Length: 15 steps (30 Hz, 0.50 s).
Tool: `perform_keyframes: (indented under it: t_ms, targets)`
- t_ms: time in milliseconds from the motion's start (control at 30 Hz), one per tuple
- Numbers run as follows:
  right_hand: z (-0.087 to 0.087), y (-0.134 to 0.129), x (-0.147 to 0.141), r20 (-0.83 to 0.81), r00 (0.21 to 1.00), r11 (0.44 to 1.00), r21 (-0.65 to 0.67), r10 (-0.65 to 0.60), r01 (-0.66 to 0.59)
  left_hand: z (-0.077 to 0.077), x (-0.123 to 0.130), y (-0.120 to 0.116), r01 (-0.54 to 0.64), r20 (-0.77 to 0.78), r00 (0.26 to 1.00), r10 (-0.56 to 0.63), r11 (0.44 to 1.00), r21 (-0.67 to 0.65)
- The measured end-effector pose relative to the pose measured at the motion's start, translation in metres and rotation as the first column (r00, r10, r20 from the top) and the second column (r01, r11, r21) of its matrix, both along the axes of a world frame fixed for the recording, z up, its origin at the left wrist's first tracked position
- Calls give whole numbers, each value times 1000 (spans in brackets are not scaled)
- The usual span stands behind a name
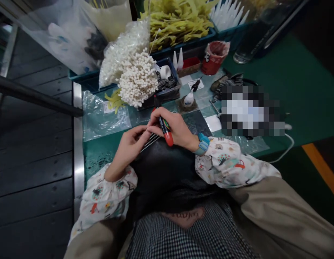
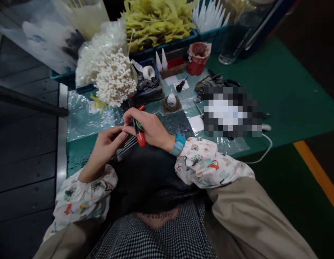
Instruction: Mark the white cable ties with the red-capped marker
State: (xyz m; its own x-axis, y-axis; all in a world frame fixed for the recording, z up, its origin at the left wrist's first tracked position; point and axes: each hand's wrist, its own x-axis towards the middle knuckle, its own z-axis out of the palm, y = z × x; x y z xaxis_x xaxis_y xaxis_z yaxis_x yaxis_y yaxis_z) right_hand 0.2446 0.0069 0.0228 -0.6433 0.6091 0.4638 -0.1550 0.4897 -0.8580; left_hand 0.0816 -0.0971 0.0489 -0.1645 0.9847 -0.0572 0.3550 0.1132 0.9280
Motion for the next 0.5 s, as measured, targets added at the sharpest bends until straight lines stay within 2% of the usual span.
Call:
perform_keyframes:
  t_ms: [133,333,500]
  targets:
    - [1,0,1,-20,998,998,-25,-54,53,1,-1,1,-137,44,990,133,987,84]
    - [1,-1,2,-22,998,998,1,-63,63,0,-1,1,-120,54,992,118,992,27]
    - [2,-2,0,-52,993,992,65,-105,108,-1,-1,2,-147,-34,988,149,987,68]
